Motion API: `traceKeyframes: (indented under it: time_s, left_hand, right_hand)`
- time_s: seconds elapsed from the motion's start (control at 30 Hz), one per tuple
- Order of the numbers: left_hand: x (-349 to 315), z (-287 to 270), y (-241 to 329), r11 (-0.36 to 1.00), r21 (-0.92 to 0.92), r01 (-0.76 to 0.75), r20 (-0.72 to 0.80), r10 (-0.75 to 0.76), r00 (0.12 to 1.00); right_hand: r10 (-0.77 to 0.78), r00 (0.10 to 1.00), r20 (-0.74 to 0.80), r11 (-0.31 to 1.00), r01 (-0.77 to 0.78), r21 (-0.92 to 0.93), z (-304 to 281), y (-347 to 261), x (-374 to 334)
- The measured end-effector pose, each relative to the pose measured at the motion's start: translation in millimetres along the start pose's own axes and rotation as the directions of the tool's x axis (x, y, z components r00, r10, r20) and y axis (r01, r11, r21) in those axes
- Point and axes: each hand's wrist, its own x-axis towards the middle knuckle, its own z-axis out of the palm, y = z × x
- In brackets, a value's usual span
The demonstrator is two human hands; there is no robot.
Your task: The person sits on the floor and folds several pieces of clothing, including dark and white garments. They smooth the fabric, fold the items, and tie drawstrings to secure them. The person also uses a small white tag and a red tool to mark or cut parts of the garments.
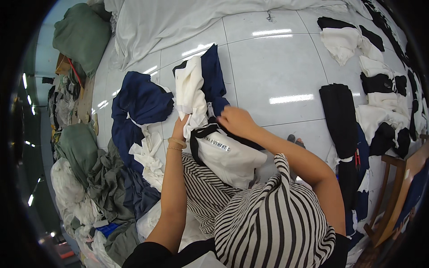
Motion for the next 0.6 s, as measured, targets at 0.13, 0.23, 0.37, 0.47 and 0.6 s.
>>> traceKeyframes:
  time_s: [0.13,0.23,0.37,0.47,0.6]
  left_hand:
    - [2,5,4,1.0,0.029,-0.001,-0.011,0.001,1.0]
    - [1,14,9,0.998,0.038,-0.04,-0.001,0.04,0.999]
    - [4,25,11,0.987,0.126,-0.099,-0.051,0.106,0.993]
    - [5,33,14,0.975,0.183,-0.126,-0.061,0.139,0.988]
    - [-4,36,32,0.832,0.553,0.032,-0.141,0.056,0.988]
  right_hand:
    - [-0.142,0.946,-0.292,0.979,0.091,-0.183,16,4,32]
    - [-0.24,0.925,-0.295,0.939,0.144,-0.312,37,10,40]
    - [0.132,0.948,-0.291,0.977,-0.075,0.199,40,12,50]
    - [0.501,0.865,0.039,0.253,-0.189,0.949,12,18,54]
    - [0.356,0.794,0.493,0.299,-0.596,0.745,-19,43,33]
